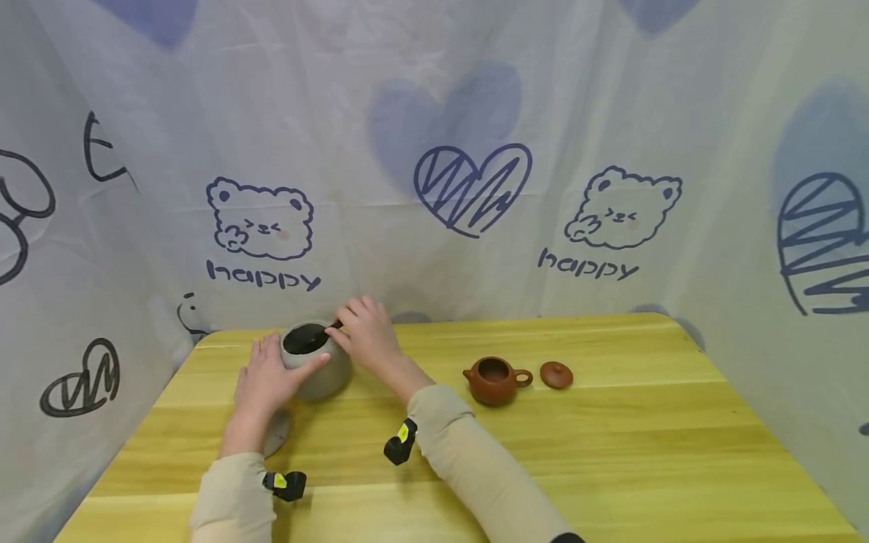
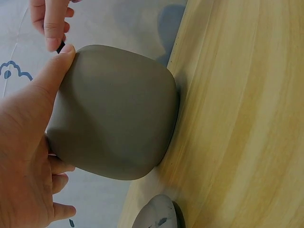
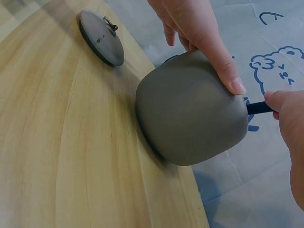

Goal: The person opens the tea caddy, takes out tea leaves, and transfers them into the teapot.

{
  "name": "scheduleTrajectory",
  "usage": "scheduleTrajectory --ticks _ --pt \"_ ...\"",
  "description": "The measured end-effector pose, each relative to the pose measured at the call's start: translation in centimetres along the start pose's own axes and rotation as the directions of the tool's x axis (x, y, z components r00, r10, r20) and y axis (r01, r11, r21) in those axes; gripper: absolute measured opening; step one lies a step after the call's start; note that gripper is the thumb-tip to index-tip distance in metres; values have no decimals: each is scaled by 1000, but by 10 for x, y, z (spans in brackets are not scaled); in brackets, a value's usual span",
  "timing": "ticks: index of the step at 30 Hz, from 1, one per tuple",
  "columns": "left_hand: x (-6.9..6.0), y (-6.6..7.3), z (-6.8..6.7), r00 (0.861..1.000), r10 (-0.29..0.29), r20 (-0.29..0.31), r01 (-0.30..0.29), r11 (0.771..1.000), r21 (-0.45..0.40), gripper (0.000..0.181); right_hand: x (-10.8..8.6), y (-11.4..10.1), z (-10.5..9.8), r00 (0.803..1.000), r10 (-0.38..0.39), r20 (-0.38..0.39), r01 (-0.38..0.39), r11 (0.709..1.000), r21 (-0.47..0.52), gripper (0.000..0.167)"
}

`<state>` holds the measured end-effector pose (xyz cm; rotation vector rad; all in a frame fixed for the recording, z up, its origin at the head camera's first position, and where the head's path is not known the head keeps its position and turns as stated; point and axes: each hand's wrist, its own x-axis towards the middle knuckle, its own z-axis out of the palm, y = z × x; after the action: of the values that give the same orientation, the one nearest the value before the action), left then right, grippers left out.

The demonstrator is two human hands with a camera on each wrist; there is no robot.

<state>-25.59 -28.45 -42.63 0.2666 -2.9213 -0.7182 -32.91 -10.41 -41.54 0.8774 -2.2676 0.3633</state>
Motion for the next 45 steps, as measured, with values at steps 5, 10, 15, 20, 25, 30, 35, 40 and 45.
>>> scheduleTrajectory --ticks 5,10,15,20,25,30,35,40,45 --pt "1 2 -4 1000 -4 13 4 1000 2 124 3 2 -1 994 -99 -45 95 993 -70 23" --pt "0 2 -5 1000 -3 16 3 1000 9 124 5 -1 -2 988 -155 -1 154 978 -141 27" --pt "-1 1 -6 1000 2 -1 -2 1000 30 123 6 -5 2 980 -198 8 198 974 -115 30" --pt "-3 -1 -6 1000 3 -9 -2 999 35 123 7 -8 4 981 -175 80 183 979 -95 30" --pt "-3 -1 -5 1000 6 -8 -6 1000 28 124 10 -8 2 981 -122 152 122 992 7 27" --pt "-4 -1 -4 1000 4 -10 -4 1000 27 123 12 -8 1 972 -58 226 32 992 118 28" --pt "-3 2 -4 1000 -1 -4 1 1000 20 122 16 -9 2 948 17 318 -78 981 179 30" --pt "-2 5 -6 1000 -4 7 4 1000 16 123 19 -10 1 921 90 380 -189 955 229 34" --pt "-2 5 -6 1000 -4 12 4 1000 22 123 18 -9 8 908 151 392 -275 919 283 36"
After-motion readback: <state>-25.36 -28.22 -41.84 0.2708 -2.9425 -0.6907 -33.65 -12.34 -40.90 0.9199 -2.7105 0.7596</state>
